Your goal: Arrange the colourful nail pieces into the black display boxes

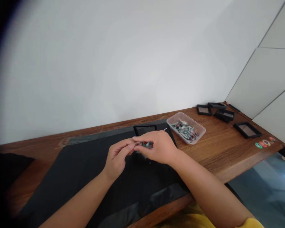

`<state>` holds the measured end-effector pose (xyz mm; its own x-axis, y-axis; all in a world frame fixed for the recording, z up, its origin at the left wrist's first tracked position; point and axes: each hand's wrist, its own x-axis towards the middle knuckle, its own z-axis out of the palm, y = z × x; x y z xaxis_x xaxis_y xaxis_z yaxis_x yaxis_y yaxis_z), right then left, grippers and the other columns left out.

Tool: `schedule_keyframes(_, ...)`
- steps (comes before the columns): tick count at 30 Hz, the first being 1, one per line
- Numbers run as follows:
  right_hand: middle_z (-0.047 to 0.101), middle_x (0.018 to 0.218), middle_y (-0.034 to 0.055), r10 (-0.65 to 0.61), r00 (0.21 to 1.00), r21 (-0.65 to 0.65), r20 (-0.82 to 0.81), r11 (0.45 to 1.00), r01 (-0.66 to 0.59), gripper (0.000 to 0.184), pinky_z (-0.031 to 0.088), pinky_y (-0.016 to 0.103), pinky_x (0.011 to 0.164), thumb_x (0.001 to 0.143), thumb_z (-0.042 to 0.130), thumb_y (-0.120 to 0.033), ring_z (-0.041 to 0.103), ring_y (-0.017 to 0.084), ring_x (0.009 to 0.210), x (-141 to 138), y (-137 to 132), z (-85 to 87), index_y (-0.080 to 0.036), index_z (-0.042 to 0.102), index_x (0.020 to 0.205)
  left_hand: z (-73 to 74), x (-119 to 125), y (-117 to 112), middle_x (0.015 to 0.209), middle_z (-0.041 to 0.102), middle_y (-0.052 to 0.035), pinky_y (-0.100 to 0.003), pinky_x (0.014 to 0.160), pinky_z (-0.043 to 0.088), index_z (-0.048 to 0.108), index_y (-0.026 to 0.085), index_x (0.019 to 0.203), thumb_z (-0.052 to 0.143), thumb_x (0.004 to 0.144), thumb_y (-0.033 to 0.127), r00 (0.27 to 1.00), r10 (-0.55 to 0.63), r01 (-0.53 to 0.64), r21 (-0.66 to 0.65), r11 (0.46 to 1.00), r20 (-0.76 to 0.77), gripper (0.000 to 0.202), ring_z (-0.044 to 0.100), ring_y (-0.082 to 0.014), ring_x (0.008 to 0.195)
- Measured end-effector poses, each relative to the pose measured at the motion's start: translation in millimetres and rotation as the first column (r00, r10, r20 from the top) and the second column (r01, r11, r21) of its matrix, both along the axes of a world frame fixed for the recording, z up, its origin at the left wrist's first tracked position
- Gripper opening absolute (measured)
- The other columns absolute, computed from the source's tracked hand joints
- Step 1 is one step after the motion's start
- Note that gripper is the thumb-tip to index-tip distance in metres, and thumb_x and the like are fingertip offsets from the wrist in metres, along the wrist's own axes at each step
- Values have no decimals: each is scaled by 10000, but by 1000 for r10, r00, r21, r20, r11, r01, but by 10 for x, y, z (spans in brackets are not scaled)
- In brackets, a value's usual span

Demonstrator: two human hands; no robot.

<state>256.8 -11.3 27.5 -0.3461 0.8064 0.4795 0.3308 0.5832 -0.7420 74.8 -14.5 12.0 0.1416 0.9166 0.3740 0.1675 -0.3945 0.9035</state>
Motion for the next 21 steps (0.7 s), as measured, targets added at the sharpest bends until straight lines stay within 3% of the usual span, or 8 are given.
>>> schedule_keyframes(4,822,1184,58,-54,998,0,41,999,54,349,603,273,679,903,759,-332,792,207,943,-24,-16,-14,-297,793,1248,-4,-3,7,605,668,-14,-302,616,532,671,225,605,587,848,401,999,50,-50,28,998,-10,312,586,-171,587)
schedule_keyframes(7,801,1243,85,-155,987,-9,33,988,155,473,611,292,685,858,786,-322,783,212,918,-46,-23,-4,-265,751,1327,-11,5,3,640,708,-22,-307,659,568,740,220,667,584,864,380,988,153,-152,56,987,-11,298,649,-187,630)
schedule_keyframes(10,821,1163,94,-220,975,-24,7,975,220,369,602,295,666,881,756,-331,770,202,842,-81,-44,9,-233,789,1235,-28,4,2,696,759,-29,-303,678,582,770,216,713,590,882,373,979,200,-197,83,977,-32,293,699,-199,677)
schedule_keyframes(13,824,1157,87,-196,981,-45,5,980,196,304,593,290,664,947,667,-320,761,181,796,-124,-78,15,-233,793,1209,-53,-6,7,759,795,-36,-291,660,578,786,214,751,591,895,370,975,213,-206,103,973,-69,287,724,-204,706)
schedule_keyframes(16,798,1247,97,-175,985,-63,2,983,175,363,597,296,677,932,673,-302,757,176,801,-150,-102,6,-223,760,1276,-68,-16,12,757,796,-36,-292,668,586,778,219,742,583,900,381,971,218,-206,116,972,-97,299,742,-211,731)
schedule_keyframes(21,804,1203,94,-135,991,-62,10,989,135,408,600,296,705,887,702,-277,741,170,810,-139,-98,-14,-219,739,1288,-47,-10,11,714,777,-23,-268,668,582,738,216,687,578,897,333,990,121,-110,133,985,-78,289,734,-190,698)
